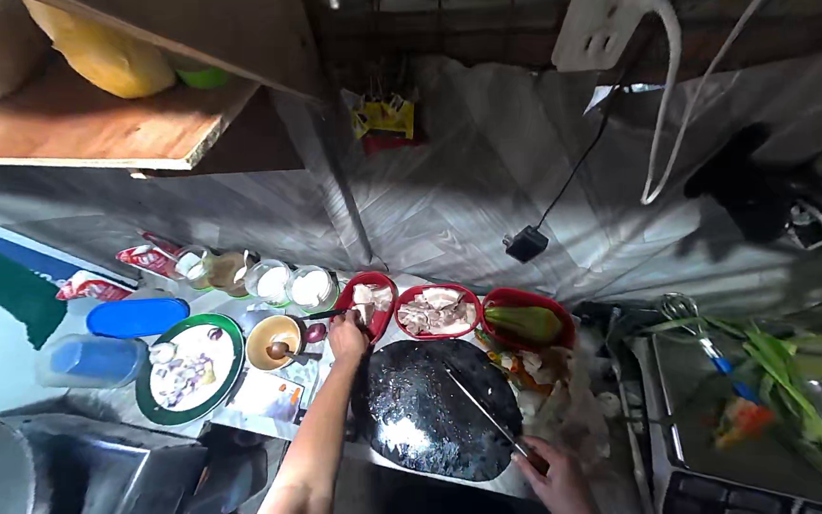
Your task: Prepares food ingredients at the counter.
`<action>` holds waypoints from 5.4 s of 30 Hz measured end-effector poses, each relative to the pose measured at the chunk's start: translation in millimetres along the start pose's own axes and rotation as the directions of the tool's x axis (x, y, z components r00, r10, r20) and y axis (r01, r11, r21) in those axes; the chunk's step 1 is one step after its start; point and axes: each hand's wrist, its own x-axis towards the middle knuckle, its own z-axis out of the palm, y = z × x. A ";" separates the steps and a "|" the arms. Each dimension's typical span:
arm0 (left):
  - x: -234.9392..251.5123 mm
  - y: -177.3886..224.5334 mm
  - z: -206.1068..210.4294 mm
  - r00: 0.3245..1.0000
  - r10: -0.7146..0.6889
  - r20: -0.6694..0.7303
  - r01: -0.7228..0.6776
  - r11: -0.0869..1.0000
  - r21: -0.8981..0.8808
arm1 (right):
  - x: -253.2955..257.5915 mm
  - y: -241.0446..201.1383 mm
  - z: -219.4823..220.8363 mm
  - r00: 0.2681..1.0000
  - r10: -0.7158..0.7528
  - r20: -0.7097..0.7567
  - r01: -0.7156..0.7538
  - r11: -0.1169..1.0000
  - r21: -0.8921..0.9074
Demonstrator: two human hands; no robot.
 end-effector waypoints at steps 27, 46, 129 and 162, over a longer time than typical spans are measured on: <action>26.2 8.6 0.2 0.976 -0.068 -0.204 -0.161 0.399 -0.903 | -31.0 -4.9 42.5 0.979 0.199 -0.037 -0.195 0.977 0.089; -58.0 21.2 11.8 0.977 0.151 -0.150 -0.212 0.608 -0.765 | -14.4 -3.9 38.5 0.984 0.168 -0.068 -0.166 0.986 0.030; -120.9 21.1 60.0 0.842 0.448 0.300 -0.272 0.833 -0.482 | -16.5 9.8 38.6 0.990 0.141 -0.021 -0.140 0.989 0.056; 27.5 4.2 -14.8 0.997 0.036 0.062 -0.039 0.998 0.048 | -39.9 8.6 53.8 0.994 0.092 -0.058 -0.087 0.992 0.086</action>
